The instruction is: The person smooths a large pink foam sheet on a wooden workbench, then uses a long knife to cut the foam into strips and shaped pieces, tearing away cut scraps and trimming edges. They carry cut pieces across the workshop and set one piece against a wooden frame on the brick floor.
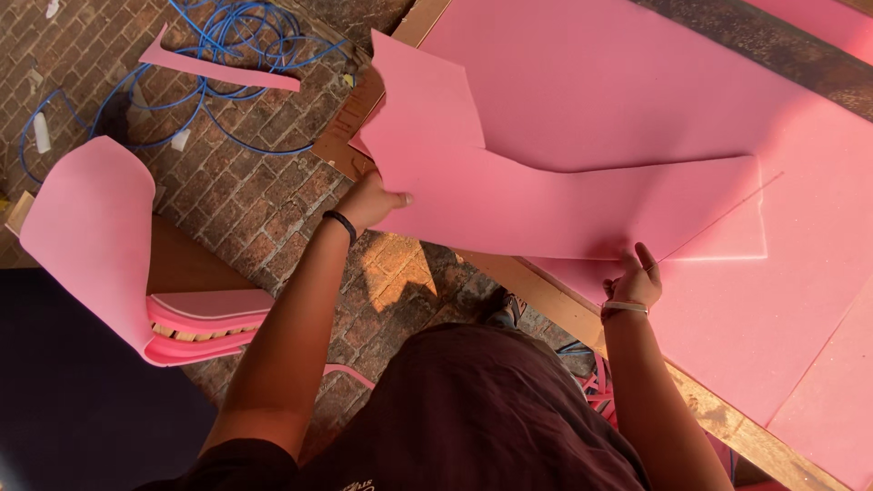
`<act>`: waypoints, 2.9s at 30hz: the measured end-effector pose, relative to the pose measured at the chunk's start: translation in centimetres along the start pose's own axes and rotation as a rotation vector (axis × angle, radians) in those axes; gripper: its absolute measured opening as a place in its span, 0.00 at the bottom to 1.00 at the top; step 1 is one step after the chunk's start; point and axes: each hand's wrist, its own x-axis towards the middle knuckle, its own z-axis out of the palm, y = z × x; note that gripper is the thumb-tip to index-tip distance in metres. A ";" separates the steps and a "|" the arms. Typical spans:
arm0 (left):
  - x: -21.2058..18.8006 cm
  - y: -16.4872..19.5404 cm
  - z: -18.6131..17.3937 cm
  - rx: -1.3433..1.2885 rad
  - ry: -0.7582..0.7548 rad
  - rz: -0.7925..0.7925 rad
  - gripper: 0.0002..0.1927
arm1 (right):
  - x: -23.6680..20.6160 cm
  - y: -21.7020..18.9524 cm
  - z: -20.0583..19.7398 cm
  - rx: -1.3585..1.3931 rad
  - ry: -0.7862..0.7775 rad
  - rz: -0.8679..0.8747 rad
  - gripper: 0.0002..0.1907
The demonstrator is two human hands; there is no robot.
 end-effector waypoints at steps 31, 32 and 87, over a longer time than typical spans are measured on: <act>22.3 -11.1 -8.7 -0.264 -0.317 0.056 0.17 | -10.4 7.8 9.3 0.278 0.454 -0.305 0.14; 22.3 -11.1 -8.3 -0.295 -0.323 0.059 0.20 | -11.0 7.8 8.9 0.291 0.472 -0.310 0.14; 6.4 -3.9 17.0 0.365 -0.290 0.645 0.15 | -10.0 4.8 -12.4 -0.758 0.596 -0.096 0.13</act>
